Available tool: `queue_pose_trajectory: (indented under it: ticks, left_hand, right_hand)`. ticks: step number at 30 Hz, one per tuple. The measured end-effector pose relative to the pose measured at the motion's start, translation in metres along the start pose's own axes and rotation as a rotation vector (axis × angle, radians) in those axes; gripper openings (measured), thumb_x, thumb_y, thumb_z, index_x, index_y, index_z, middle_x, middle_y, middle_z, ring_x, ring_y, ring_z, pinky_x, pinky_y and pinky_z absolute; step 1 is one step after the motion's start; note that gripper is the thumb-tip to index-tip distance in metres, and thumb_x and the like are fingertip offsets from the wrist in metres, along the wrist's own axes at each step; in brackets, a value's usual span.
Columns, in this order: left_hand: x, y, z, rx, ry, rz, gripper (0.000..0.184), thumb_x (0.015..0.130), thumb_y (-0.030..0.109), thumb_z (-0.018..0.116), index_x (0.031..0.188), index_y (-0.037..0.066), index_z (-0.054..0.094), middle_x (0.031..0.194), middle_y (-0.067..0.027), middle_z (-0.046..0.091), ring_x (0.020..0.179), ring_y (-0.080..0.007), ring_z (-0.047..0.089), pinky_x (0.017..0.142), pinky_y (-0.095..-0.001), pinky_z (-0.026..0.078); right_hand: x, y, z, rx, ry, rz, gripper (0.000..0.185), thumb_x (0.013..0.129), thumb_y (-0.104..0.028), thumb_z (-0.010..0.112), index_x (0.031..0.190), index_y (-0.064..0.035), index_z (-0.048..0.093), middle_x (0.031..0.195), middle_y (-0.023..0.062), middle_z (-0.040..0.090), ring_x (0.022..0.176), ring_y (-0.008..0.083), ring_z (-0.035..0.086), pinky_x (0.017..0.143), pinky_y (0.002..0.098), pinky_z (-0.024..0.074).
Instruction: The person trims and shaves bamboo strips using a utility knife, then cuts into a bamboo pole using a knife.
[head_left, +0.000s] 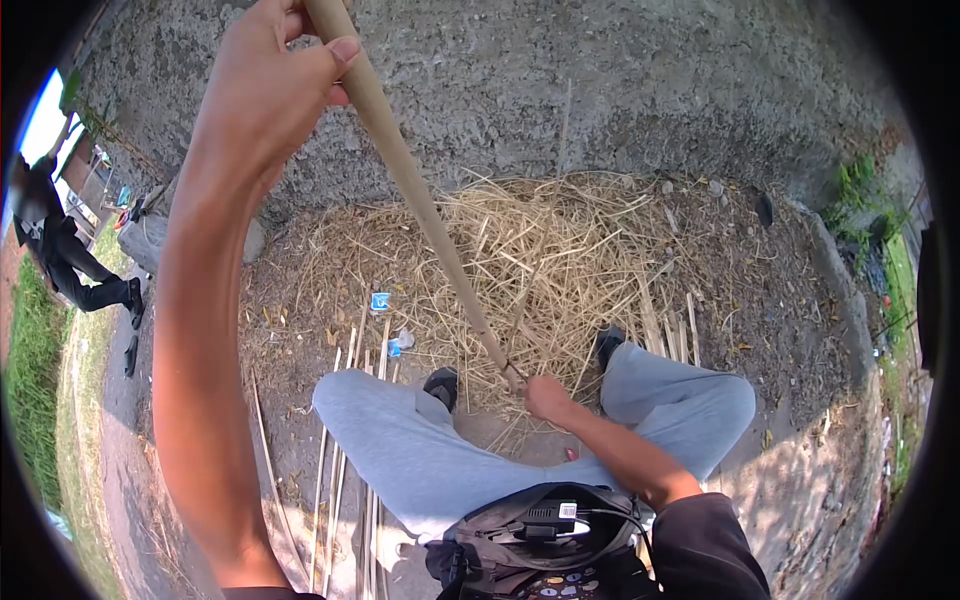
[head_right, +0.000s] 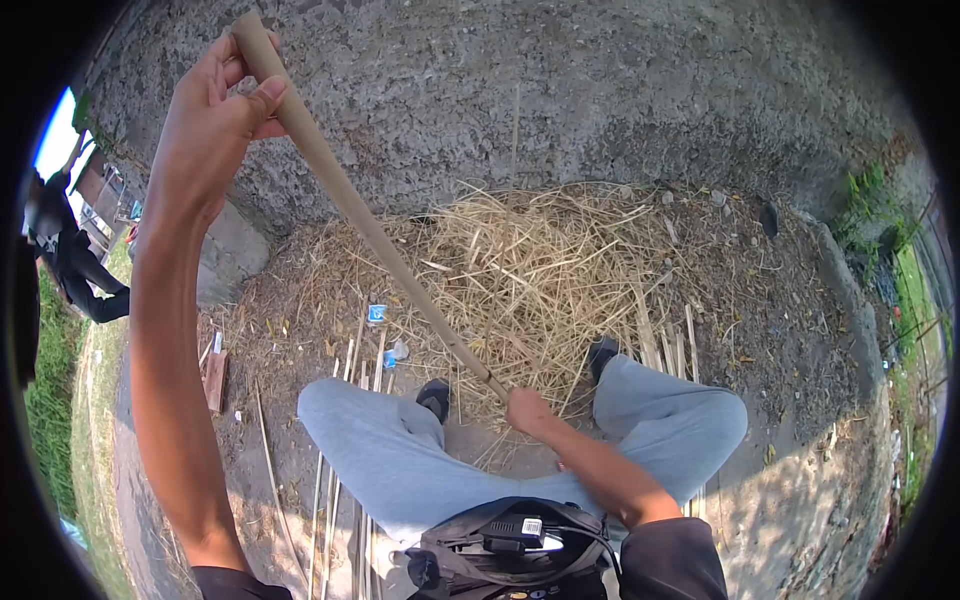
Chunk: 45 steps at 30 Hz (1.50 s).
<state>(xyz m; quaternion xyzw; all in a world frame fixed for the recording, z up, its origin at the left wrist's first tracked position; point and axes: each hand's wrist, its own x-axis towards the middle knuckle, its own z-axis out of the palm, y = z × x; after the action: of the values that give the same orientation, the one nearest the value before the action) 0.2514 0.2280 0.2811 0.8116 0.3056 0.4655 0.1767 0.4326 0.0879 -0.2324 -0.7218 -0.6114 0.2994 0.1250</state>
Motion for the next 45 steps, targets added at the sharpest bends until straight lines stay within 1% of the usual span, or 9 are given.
queue_pose_trajectory:
  ticks: [4,6,10,15,20,22,31,40,45]
  left_hand:
    - [0.000,-0.001,-0.001,-0.003,0.051,0.052,0.044,0.094,0.004,0.059,0.135,-0.004,0.047,0.120,-0.0122,0.060,0.097,-0.0173,0.063,0.081,-0.0319,0.057]
    - [-0.002,-0.006,-0.005,0.018,0.004,-0.036,0.044,0.094,0.003,0.058,0.136,-0.004,0.046,0.120,-0.0125,0.059,0.097,-0.0174,0.063,0.081,-0.0317,0.057]
    - [-0.001,-0.001,-0.002,0.060,0.040,-0.013,0.044,0.093,0.003,0.058,0.135,-0.004,0.047,0.118,-0.0124,0.060,0.097,-0.0175,0.063,0.080,-0.0321,0.057]
    - [-0.019,0.047,0.014,0.056,0.061,-0.050,0.024,0.093,-0.003,0.053,0.117,-0.004,0.051,0.104,-0.0137,0.057,0.094,-0.0226,0.060,0.084,-0.0371,0.055]
    - [0.003,-0.009,-0.015,0.023,0.021,-0.020,0.030,0.093,-0.001,0.057,0.122,-0.002,0.050,0.105,-0.0098,0.057,0.090,-0.0172,0.060,0.078,-0.0337,0.054]
    - [0.001,-0.025,-0.015,0.058,-0.031,0.002,0.047,0.093,0.004,0.059,0.138,-0.002,0.046,0.118,-0.0112,0.060,0.095,-0.0166,0.063,0.081,-0.0330,0.057]
    - [-0.004,-0.007,-0.007,-0.063,-0.058,-0.021,0.052,0.094,0.015,0.063,0.138,-0.004,0.042,0.121,-0.0104,0.058,0.102,-0.0189,0.062,0.092,-0.0386,0.052]
    - [-0.086,-0.073,0.089,-0.359,0.140,-0.277,0.127,0.064,0.066,0.082,0.147,-0.005,0.018,0.138,-0.0294,0.036,0.135,-0.0417,0.038,0.110,-0.0542,0.035]
    - [-0.109,-0.104,0.154,-0.501,0.135,-0.394,0.046,0.092,0.047,0.067,0.095,0.001,0.060,0.082,-0.0094,0.061,0.075,-0.0131,0.062,0.059,-0.0274,0.053]
  right_hand:
    - [0.010,-0.019,-0.009,-0.030,0.026,-0.043,0.027,0.088,-0.017,0.061,0.091,0.0096,0.064,0.074,0.0234,0.066,0.069,0.0393,0.069,0.063,0.0481,0.0553]
    - [0.001,-0.031,-0.027,0.798,-0.276,0.382,0.025,0.092,-0.018,0.061,0.094,0.0075,0.063,0.061,0.0093,0.058,0.050,0.0203,0.058,0.046,0.0371,0.0481]
    - [-0.006,-0.037,-0.054,1.230,-0.405,0.359,0.022,0.097,-0.017,0.056,0.095,0.0041,0.062,0.060,0.0016,0.050,0.045,0.0103,0.046,0.040,0.0277,0.0389]
    - [-0.046,-0.116,-0.139,0.418,-0.042,-0.052,0.039,0.101,-0.029,0.049,0.088,0.0054,0.061,0.060,0.0238,0.057,0.057,0.0419,0.059,0.061,0.0503,0.0477]
    - [-0.040,-0.086,-0.080,0.232,0.178,-0.044,0.035,0.099,-0.025,0.050,0.090,0.0037,0.066,0.074,0.0276,0.065,0.074,0.0437,0.068,0.071,0.0523,0.0525]
    - [-0.002,0.042,0.044,-0.208,-0.201,-0.134,0.038,0.097,-0.029,0.053,0.095,0.0058,0.068,0.080,0.0296,0.066,0.080,0.0423,0.068,0.075,0.0502,0.0538]
    - [0.015,0.037,0.047,0.003,-0.121,0.172,0.041,0.096,-0.030,0.051,0.095,0.0071,0.069,0.091,0.0321,0.066,0.089,0.0455,0.067,0.082,0.0511,0.0528]
    - [0.017,0.035,0.038,0.107,-0.049,0.152,0.051,0.099,-0.036,0.049,0.088,0.0108,0.067,0.086,0.0338,0.065,0.087,0.0470,0.066,0.080,0.0527,0.0518]
    - [0.022,0.042,0.059,0.068,-0.099,0.126,0.052,0.100,-0.041,0.045,0.097,0.0057,0.068,0.089,0.0305,0.067,0.090,0.0464,0.066,0.084,0.0520,0.0520]
